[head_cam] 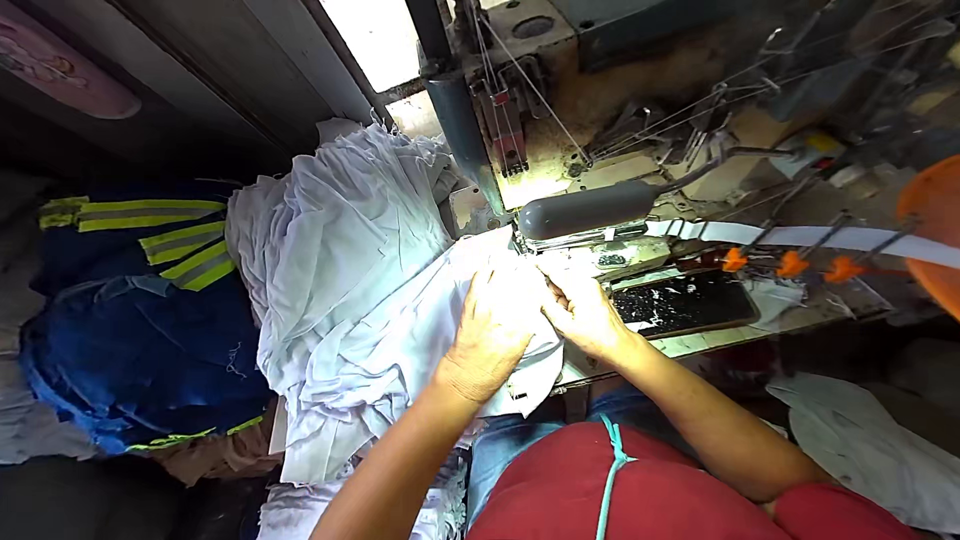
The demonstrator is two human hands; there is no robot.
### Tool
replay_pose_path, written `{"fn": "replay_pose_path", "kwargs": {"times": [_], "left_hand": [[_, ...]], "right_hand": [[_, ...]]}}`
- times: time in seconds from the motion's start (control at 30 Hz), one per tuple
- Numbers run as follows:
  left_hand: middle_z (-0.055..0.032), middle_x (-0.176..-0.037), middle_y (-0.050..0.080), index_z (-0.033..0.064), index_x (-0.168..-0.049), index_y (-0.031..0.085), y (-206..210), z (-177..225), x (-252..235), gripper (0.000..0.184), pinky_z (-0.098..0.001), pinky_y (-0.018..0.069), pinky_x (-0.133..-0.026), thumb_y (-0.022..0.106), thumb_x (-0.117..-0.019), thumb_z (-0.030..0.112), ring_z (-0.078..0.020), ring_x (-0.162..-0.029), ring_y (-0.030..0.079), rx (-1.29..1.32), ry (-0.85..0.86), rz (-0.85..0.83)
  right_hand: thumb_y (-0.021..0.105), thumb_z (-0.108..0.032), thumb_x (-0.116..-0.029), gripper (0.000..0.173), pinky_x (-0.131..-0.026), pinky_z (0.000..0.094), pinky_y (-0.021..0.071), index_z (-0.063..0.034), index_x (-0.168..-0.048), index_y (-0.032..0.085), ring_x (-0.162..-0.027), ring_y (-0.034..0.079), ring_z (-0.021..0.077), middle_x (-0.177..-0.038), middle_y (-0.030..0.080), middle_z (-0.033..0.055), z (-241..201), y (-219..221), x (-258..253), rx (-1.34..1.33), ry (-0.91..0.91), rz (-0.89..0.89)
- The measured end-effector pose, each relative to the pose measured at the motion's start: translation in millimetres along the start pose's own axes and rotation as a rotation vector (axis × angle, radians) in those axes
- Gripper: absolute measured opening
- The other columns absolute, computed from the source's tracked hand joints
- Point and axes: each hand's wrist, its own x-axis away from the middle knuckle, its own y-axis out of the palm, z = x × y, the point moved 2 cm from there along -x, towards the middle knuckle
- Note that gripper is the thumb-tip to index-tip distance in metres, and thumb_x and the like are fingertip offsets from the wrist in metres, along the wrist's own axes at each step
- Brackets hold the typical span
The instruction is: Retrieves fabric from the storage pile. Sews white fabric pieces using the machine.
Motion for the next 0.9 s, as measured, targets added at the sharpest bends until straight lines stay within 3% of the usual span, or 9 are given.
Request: {"fn": "replay_pose_path", "kwargs": {"times": [0.03, 0.1, 0.2, 0.27, 0.4, 0.53, 0.7, 0.83, 0.9], "left_hand": [[-0.0188, -0.123, 0.07, 0.0008, -0.114, 0.074, 7, 5, 3, 0.029, -0.0521, 0.0497, -0.096, 0.051, -0.0964, 0.007, -0.0368, -0.117, 0.065, -0.015, -0.088, -0.052], [-0.0193, -0.128, 0.069, -0.0006, -0.118, 0.073, 18, 9, 4, 0.032, -0.0525, 0.05, -0.097, 0.054, -0.094, 0.008, -0.0378, -0.119, 0.065, -0.007, -0.198, -0.06], [-0.0194, -0.133, 0.065, -0.0014, -0.128, 0.067, 23, 4, 2, 0.038, -0.0532, 0.0479, -0.103, 0.056, -0.0941, 0.01, -0.0381, -0.124, 0.061, 0.126, -0.28, -0.067], [-0.02, -0.129, 0.066, -0.0016, -0.126, 0.068, 23, -4, -2, 0.035, -0.052, 0.0482, -0.103, 0.056, -0.0957, 0.012, -0.0374, -0.123, 0.061, 0.212, -0.264, -0.04], [-0.0199, -0.123, 0.067, -0.004, -0.12, 0.069, 19, -16, -9, 0.031, -0.0454, 0.0503, -0.1, 0.061, -0.0929, 0.008, -0.0345, -0.117, 0.063, 0.297, -0.215, 0.011], [-0.019, -0.122, 0.066, -0.0039, -0.12, 0.069, 15, -24, -12, 0.028, -0.0395, 0.0494, -0.103, 0.06, -0.0963, 0.007, -0.0297, -0.116, 0.063, 0.385, -0.221, 0.018], [-0.0202, -0.125, 0.066, -0.0041, -0.118, 0.07, 20, -16, -13, 0.028, -0.0442, 0.0504, -0.102, 0.06, -0.0936, 0.006, -0.0344, -0.12, 0.062, 0.275, -0.207, 0.009], [-0.0191, -0.119, 0.067, -0.0014, -0.115, 0.073, 26, -16, -13, 0.026, -0.0441, 0.0504, -0.1, 0.058, -0.0961, 0.01, -0.0336, -0.115, 0.062, 0.268, -0.237, 0.055], [-0.0179, -0.117, 0.067, 0.0007, -0.113, 0.073, 26, -15, -13, 0.026, -0.046, 0.0497, -0.097, 0.057, -0.097, 0.013, -0.0338, -0.113, 0.062, 0.25, -0.259, 0.042]], "right_hand": [[0.055, -0.017, -0.0983, 0.041, -0.059, 0.028, 0.0476, -0.0039, -0.136, 0.064, -0.059, 0.052, 0.0097, -0.07, 0.06, 0.0033, -1, -1, 1, -0.009, 0.024, -0.011], [0.056, -0.018, -0.0998, 0.045, -0.06, 0.0225, 0.0462, -0.0003, -0.141, 0.057, -0.06, 0.051, 0.0058, -0.072, 0.06, 0.0009, 2, 0, 9, -0.032, 0.017, 0.028], [0.062, -0.011, -0.0954, 0.05, -0.071, 0.0206, 0.0566, 0.0114, -0.138, 0.05, -0.072, 0.066, 0.0061, -0.09, 0.071, 0.0079, 17, 11, 35, -0.147, -0.069, 0.158], [0.063, -0.007, -0.0919, 0.051, -0.075, 0.0196, 0.0573, 0.0155, -0.135, 0.049, -0.079, 0.067, 0.0056, -0.099, 0.071, 0.0107, 21, 17, 50, -0.277, -0.028, 0.126], [0.061, -0.004, -0.0924, 0.028, -0.075, 0.016, 0.0553, 0.0108, -0.117, 0.062, -0.08, 0.065, 0.0007, -0.095, 0.069, 0.0063, 25, 23, 59, -0.48, 0.086, -0.002], [0.055, 0.002, -0.0921, 0.023, -0.076, 0.0168, 0.0562, 0.0083, -0.114, 0.062, -0.082, 0.065, -0.0001, -0.096, 0.067, 0.002, 25, 16, 54, -0.626, 0.154, -0.028], [0.047, 0.0, -0.0978, 0.019, -0.075, 0.0188, 0.0571, 0.0067, -0.105, 0.064, -0.078, 0.065, 0.0002, -0.09, 0.067, 0.0011, 26, 15, 52, -0.588, 0.141, -0.032], [0.063, -0.024, -0.0967, 0.031, -0.069, 0.0175, 0.0523, 0.0043, -0.109, 0.068, -0.078, 0.063, 0.005, -0.094, 0.067, 0.0091, 25, 21, 47, -0.282, 0.048, -0.076], [0.062, -0.018, -0.094, 0.024, -0.068, 0.0211, 0.0533, 0.0035, -0.103, 0.069, -0.078, 0.065, 0.0103, -0.092, 0.068, 0.0124, 26, 25, 42, -0.179, 0.022, -0.093]]}}
